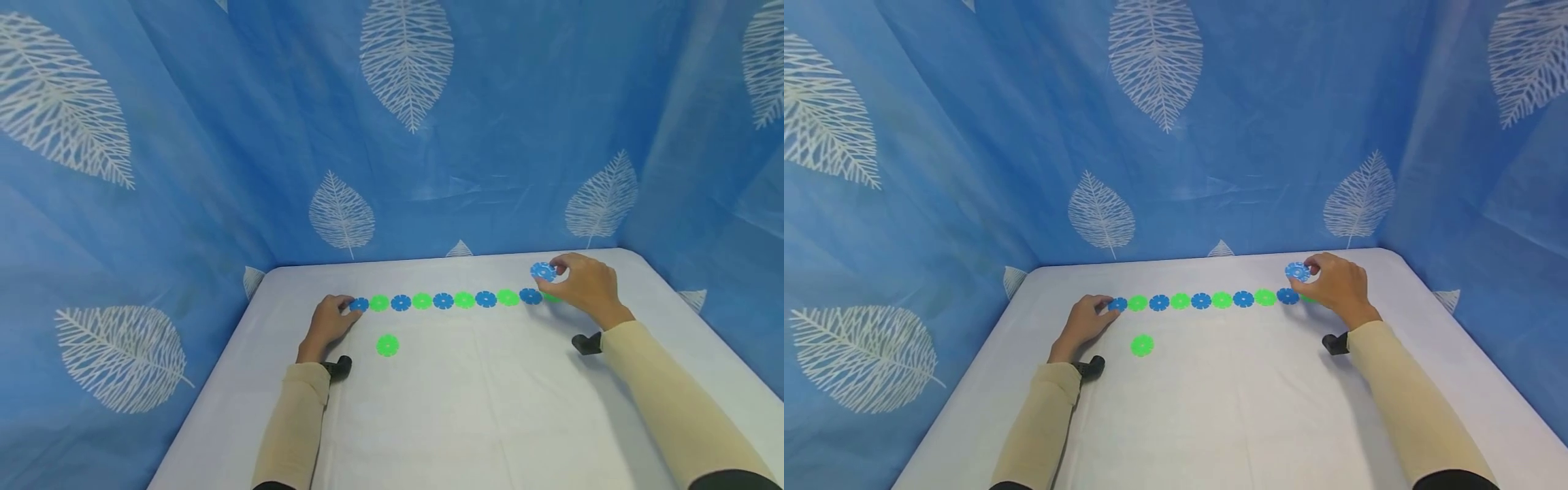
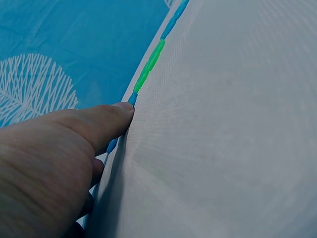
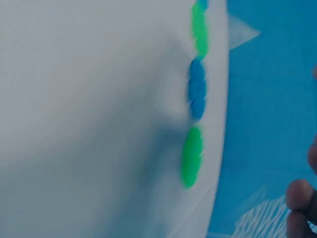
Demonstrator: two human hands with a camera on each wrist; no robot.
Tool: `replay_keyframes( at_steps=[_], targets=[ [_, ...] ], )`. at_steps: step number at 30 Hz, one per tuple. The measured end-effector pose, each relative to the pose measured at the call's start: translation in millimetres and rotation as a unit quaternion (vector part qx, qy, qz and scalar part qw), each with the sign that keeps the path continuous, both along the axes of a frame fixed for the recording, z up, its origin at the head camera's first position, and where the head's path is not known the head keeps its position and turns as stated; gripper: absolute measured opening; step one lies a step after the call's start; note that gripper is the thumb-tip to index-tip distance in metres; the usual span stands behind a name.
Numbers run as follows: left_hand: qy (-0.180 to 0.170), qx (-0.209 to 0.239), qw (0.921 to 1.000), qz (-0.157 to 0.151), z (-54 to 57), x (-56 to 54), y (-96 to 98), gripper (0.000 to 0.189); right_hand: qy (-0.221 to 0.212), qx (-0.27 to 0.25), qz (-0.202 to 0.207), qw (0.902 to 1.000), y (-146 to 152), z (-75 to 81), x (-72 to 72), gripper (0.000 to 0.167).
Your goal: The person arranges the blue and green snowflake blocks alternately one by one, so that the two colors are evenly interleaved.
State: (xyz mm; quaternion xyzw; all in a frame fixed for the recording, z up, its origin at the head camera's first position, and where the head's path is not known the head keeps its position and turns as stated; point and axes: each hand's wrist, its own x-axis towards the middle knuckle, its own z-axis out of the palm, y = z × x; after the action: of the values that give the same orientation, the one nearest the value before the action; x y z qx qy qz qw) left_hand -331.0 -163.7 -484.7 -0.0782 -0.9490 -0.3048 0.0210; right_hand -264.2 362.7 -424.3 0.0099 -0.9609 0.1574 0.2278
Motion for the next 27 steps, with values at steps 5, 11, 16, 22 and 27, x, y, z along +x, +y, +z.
replay_keyframes(
  at_steps=[5,11,16,22,27],
  targets=[
    [-0.001,0.002,1.0,0.005,-0.7,0.0,0.4,0.048,-0.035,-0.001,-0.049,0.9982,24,-10.8,5.0,0.055],
    [-0.002,0.006,1.0,0.006,-2.9,0.0,1.4,0.048,-0.13,-0.008,-0.088,0.9876,44,-16.6,10.7,0.074],
    [-0.001,-0.003,1.0,0.005,-5.0,-0.6,1.8,0.047,-0.18,-0.008,-0.104,0.9782,52,-21.7,12.4,0.083],
    [0.0,0.004,1.0,0.006,-3.6,1.3,1.1,0.046,-0.207,-0.002,-0.104,0.9729,55,-27.6,13.7,0.08],
    [0.002,0.002,1.0,0.004,-2.1,1.0,0.9,0.046,-0.22,0.005,-0.109,0.9695,57,-31.2,14.2,0.071]
  ],
)
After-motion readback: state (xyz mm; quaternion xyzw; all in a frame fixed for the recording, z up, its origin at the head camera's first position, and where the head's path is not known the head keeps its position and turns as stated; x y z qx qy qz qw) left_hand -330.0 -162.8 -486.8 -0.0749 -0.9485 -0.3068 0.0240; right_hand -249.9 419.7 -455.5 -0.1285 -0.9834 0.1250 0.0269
